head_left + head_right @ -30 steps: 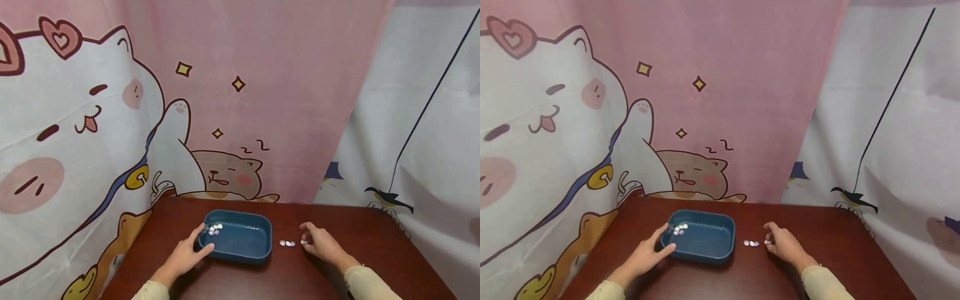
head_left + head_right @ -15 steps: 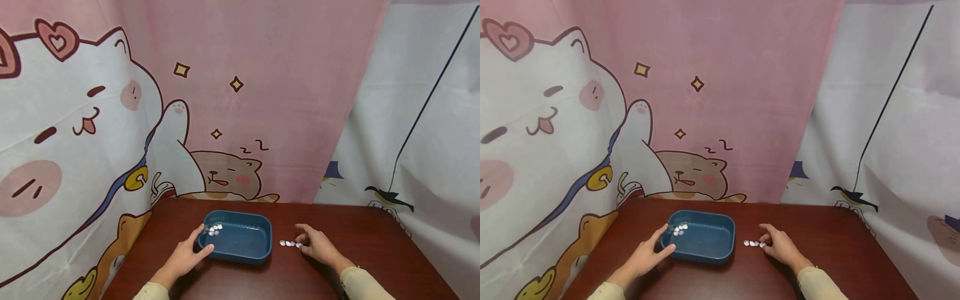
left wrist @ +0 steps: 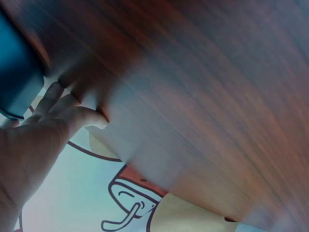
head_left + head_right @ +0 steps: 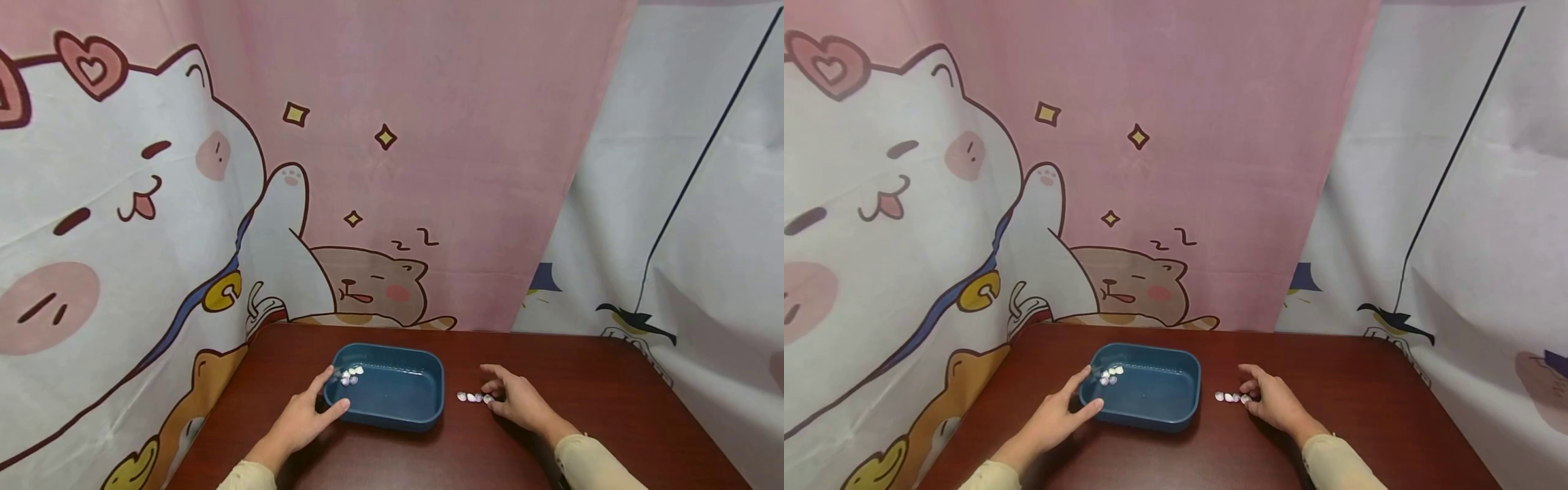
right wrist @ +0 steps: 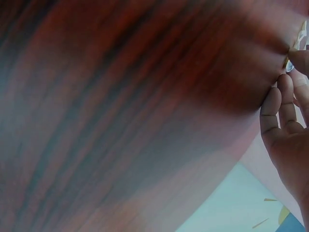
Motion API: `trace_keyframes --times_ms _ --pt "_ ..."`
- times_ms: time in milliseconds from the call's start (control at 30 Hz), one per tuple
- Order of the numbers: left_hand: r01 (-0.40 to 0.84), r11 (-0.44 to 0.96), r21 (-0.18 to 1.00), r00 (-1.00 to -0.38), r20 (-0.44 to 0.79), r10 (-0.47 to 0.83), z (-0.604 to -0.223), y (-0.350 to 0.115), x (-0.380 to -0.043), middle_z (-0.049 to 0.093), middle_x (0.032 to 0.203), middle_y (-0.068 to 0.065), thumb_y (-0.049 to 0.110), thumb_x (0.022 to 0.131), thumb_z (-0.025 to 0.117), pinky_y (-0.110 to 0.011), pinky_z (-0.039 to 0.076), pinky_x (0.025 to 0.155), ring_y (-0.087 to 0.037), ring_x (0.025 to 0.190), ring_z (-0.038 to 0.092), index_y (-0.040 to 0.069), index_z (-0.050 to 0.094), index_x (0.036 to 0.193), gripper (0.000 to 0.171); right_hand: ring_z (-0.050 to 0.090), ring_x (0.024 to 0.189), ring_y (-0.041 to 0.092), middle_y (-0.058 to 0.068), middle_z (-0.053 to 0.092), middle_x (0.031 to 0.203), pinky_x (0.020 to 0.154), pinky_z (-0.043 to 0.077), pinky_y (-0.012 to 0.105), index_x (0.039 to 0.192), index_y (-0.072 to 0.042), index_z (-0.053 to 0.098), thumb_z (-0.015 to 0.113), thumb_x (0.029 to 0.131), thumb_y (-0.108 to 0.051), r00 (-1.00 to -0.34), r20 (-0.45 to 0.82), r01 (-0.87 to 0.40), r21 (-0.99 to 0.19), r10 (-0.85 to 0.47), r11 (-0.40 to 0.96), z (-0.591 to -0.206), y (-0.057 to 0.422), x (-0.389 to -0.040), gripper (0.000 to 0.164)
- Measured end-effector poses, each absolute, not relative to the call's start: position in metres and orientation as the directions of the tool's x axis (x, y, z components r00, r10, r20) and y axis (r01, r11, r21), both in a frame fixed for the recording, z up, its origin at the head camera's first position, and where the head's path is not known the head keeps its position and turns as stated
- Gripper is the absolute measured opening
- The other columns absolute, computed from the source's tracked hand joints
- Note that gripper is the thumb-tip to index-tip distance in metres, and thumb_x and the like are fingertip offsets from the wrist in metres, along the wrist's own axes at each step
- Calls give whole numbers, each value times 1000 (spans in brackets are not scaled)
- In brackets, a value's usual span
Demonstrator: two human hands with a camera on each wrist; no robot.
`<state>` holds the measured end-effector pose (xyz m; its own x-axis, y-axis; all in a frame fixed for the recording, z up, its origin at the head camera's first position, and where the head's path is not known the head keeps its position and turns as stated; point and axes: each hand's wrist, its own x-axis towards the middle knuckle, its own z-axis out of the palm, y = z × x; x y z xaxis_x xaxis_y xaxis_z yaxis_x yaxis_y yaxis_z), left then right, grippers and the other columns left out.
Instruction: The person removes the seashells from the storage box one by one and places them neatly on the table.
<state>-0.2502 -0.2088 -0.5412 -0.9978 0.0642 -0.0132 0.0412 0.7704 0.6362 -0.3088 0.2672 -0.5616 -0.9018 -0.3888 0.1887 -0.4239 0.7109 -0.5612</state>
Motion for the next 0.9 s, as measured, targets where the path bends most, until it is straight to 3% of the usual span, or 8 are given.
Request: trace_keyframes --times_ms 433,633,733,900 --pt "52 771 634 -998 -3 69 -541 -209 -250 61 153 -21 67 95 70 -72 51 105 -42 130 67 24 39 166 89 76 95 16 -1 80 106 81 60 30 146 -2 56 86 85 -5 -912 170 -401 -566 -374 720 -557 268 -309 68" --pt "54 769 637 -998 1 70 -540 -210 -251 62 152 -20 67 95 70 -71 52 104 -40 128 68 25 39 166 89 71 105 18 9 77 118 84 56 25 149 -7 56 78 99 -24 -964 218 -266 -722 -154 639 -517 246 -318 58" --pt "47 771 635 -998 -6 66 -540 -210 -252 63 152 -20 66 95 70 -71 51 104 -40 128 68 26 38 167 89 71 104 19 9 78 119 86 57 27 144 -8 61 75 101 -27 -950 295 -296 -741 -104 602 -487 210 -323 48" --pt "44 769 637 -997 -16 70 -539 -209 -251 62 153 -20 67 95 70 -72 51 105 -41 129 67 26 38 167 89 73 104 21 8 78 116 93 60 41 133 -12 69 75 100 -20 -906 259 -419 -645 -333 638 -461 120 -319 35"
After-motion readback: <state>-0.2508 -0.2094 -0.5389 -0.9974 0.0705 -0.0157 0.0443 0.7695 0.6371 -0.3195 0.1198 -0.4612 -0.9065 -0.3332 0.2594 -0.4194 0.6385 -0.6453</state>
